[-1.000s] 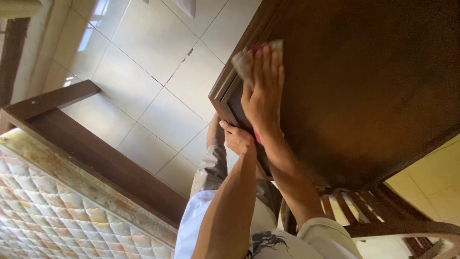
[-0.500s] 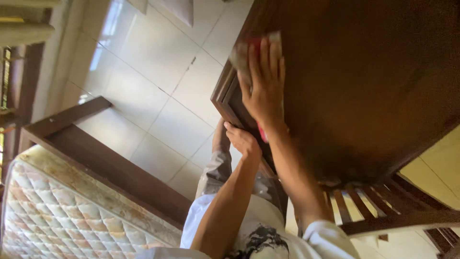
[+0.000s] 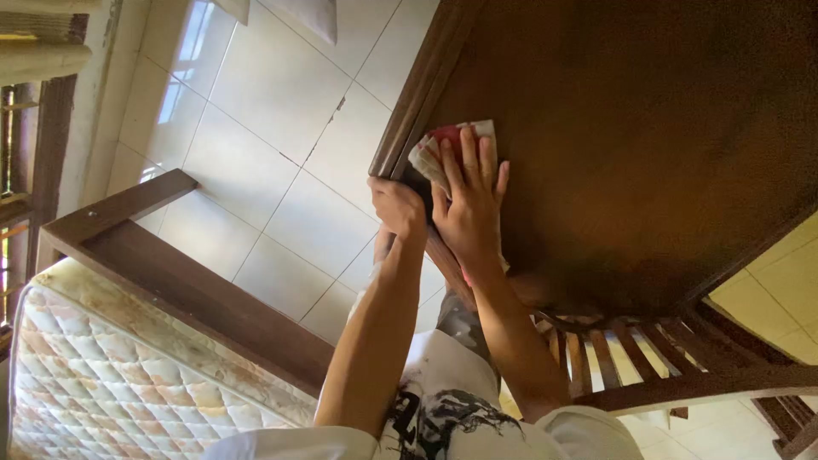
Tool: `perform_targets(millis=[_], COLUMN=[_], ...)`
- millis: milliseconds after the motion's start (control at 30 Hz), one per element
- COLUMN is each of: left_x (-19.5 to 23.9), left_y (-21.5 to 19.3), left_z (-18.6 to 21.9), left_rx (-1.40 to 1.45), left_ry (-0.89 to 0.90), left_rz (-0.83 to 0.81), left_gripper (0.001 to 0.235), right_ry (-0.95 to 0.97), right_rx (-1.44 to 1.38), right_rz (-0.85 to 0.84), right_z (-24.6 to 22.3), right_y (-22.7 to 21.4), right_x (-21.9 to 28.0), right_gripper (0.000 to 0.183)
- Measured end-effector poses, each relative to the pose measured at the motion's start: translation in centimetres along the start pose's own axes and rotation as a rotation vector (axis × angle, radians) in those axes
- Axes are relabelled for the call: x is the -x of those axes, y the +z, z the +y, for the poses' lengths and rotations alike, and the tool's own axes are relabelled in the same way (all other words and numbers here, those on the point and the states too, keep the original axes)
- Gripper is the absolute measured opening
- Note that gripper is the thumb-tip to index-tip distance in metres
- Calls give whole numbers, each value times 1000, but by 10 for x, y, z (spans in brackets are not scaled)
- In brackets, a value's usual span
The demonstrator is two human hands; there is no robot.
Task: Wiping down the surface and edges of a wooden table using a cloth.
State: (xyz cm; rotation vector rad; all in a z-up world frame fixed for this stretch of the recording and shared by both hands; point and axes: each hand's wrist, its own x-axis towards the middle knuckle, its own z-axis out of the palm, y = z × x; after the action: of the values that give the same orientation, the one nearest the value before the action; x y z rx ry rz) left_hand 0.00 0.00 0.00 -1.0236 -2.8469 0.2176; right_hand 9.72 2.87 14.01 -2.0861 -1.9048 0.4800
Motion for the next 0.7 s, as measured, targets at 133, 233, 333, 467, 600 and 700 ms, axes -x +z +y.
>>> perform_targets(millis=[133, 233, 333, 467, 600, 700], left_x=[-28, -37, -49, -41, -41, -44], left_y=[-10, -76, -98, -44, -88, -89], left_z=[-4, 16, 29, 7, 18, 20], left_rx=[469, 705, 892, 831, 880, 850], left_ry=[51, -331, -530, -397, -508, -464], left_rz=[-158, -391, -541, -475, -545, -540], left_gripper=[27, 47, 59, 59, 55, 57], right_ry=[25, 49, 68, 115, 133, 139], right_rx=[34, 34, 16, 5, 44, 40], right_rz=[43, 9, -6, -9, 48, 67], right_z=[-10, -11, -4, 6, 2, 2], right_y=[-7, -25, -21, -18, -20, -13], right_x=[-39, -65, -97, -120, -117, -123], right_gripper=[60, 54, 53, 64, 57, 59])
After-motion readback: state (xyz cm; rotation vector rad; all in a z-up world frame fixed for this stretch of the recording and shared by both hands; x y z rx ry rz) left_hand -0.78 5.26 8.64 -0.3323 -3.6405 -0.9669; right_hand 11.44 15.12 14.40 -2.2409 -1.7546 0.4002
